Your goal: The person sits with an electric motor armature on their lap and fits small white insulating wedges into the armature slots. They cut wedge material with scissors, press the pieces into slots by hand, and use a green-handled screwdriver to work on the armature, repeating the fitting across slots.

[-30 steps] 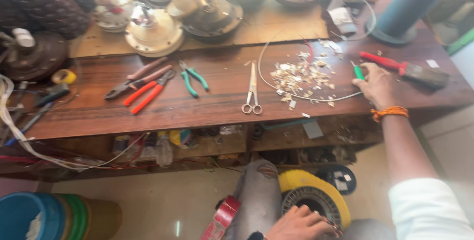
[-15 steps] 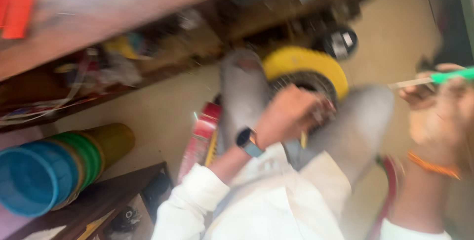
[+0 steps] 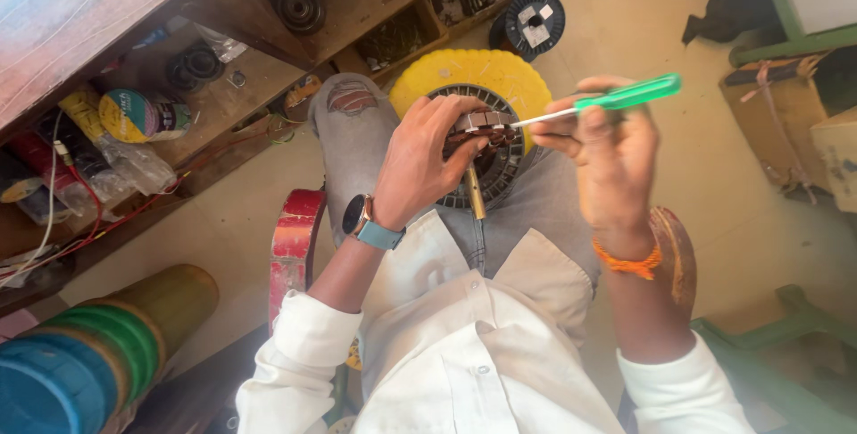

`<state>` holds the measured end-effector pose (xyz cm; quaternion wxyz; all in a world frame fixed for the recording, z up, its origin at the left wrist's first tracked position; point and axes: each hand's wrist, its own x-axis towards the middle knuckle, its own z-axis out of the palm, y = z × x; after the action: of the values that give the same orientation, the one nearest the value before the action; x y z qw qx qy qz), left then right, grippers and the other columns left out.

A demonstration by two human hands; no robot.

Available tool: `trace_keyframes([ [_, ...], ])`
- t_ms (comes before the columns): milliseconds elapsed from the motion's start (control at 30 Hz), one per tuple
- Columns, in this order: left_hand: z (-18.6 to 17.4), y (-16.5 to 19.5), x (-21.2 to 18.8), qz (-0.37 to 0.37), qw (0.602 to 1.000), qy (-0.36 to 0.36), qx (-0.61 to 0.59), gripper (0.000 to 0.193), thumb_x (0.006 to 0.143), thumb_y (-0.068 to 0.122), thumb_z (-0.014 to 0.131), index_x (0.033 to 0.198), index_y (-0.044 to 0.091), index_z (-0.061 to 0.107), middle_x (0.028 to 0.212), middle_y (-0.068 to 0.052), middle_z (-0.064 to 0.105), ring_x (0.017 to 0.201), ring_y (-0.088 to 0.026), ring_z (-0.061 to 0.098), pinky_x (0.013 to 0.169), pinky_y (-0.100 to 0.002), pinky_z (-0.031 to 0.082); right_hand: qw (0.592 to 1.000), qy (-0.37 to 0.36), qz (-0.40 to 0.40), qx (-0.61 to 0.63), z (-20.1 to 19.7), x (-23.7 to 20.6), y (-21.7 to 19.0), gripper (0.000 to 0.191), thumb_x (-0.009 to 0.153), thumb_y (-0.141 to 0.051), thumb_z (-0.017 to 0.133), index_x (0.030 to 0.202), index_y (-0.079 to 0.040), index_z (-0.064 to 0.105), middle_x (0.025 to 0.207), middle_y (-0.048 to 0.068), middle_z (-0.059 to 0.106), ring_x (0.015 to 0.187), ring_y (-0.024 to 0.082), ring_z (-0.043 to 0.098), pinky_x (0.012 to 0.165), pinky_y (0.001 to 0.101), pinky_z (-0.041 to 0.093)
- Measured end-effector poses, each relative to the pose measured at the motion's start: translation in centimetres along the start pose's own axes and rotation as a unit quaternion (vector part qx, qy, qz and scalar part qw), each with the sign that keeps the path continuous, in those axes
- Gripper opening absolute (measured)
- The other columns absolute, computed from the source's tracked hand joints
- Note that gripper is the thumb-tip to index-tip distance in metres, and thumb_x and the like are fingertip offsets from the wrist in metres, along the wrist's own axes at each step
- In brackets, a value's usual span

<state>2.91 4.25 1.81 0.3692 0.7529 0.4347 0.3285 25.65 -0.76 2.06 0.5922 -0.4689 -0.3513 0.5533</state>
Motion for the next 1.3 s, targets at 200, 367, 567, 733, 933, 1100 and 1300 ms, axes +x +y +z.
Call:
trace_keyframes([
  [200, 0.0, -0.3, -0.2, -0.006, 1.0, 0.004, -0.003, 0.036, 0.087, 0.014, 0.078, 0.119, 0.007, 0.064, 0.105, -0.009, 0.067, 0.099, -0.032, 0.059, 0.088, -0.042, 0.049, 0.981, -0.049, -0.075, -0.172, 2.9, 0.5, -0.2, 0.042, 0.111, -0.026, 0.063, 0.134, 0.006, 0.05, 0.115, 0.019, 0.071, 0.107, 0.025, 0.073, 0.098, 0.0377, 0.064],
  [367, -0.1, -0.7, -0.5, 0.018, 0.999, 0.008, -0.026, 0.035, 0.087, 0.013, 0.078, 0.119, 0.008, 0.063, 0.108, -0.01, 0.066, 0.102, -0.032, 0.059, 0.09, -0.042, 0.049, 0.98, -0.065, -0.065, -0.178, 1.8, 0.6, -0.4, 0.042, 0.11, -0.027, 0.065, 0.133, 0.006, 0.051, 0.116, 0.019, 0.071, 0.109, 0.025, 0.073, 0.102, 0.0386, 0.063],
  [567, -0.3, -1.0, -0.6, 0.022, 0.999, 0.004, -0.031, 0.038, 0.086, 0.014, 0.077, 0.12, 0.007, 0.062, 0.109, -0.01, 0.067, 0.101, -0.032, 0.059, 0.091, -0.043, 0.049, 0.973, -0.094, -0.05, -0.204, 1.8, 1.1, -0.8, 0.042, 0.109, -0.026, 0.065, 0.133, 0.006, 0.052, 0.115, 0.019, 0.071, 0.109, 0.024, 0.073, 0.102, 0.0393, 0.063],
  [733, -0.3, -0.5, -0.5, 0.015, 0.999, 0.027, -0.033, 0.039, 0.085, 0.02, 0.079, 0.118, 0.009, 0.063, 0.109, -0.008, 0.068, 0.099, -0.031, 0.061, 0.087, -0.042, 0.05, 0.967, -0.128, -0.053, -0.215, 2.8, 1.6, -1.1, 0.043, 0.109, -0.028, 0.064, 0.134, 0.004, 0.052, 0.116, 0.015, 0.07, 0.111, 0.019, 0.071, 0.101, 0.0343, 0.062],
  [933, 0.4, 0.2, -0.4, -0.013, 0.998, 0.064, -0.015, 0.032, 0.084, 0.023, 0.081, 0.111, 0.013, 0.068, 0.101, -0.004, 0.069, 0.091, -0.029, 0.063, 0.077, -0.042, 0.051, 0.946, -0.143, -0.058, -0.285, 2.9, 2.0, -1.0, 0.041, 0.104, -0.028, 0.068, 0.127, 0.005, 0.06, 0.11, 0.015, 0.073, 0.102, 0.015, 0.068, 0.092, 0.0265, 0.056],
  [1100, 0.9, 0.0, -0.4, -0.02, 0.996, 0.083, -0.009, 0.031, 0.084, 0.022, 0.081, 0.111, 0.012, 0.068, 0.098, -0.004, 0.069, 0.089, -0.029, 0.062, 0.077, -0.041, 0.051, 0.961, -0.068, -0.11, -0.246, 4.1, 0.2, 0.6, 0.031, 0.109, -0.026, 0.065, 0.119, 0.003, 0.058, 0.112, 0.014, 0.073, 0.108, 0.017, 0.072, 0.098, 0.0284, 0.058],
  [1300, 0.6, -1.0, 0.3, -0.02, 0.996, 0.079, -0.025, 0.033, 0.087, 0.023, 0.081, 0.116, 0.013, 0.068, 0.103, -0.004, 0.07, 0.095, -0.029, 0.063, 0.081, -0.041, 0.052, 0.969, -0.061, -0.084, -0.225, 3.9, 1.1, 0.1, 0.031, 0.11, -0.024, 0.064, 0.122, 0.004, 0.055, 0.114, 0.014, 0.071, 0.11, 0.02, 0.072, 0.102, 0.0325, 0.059],
])
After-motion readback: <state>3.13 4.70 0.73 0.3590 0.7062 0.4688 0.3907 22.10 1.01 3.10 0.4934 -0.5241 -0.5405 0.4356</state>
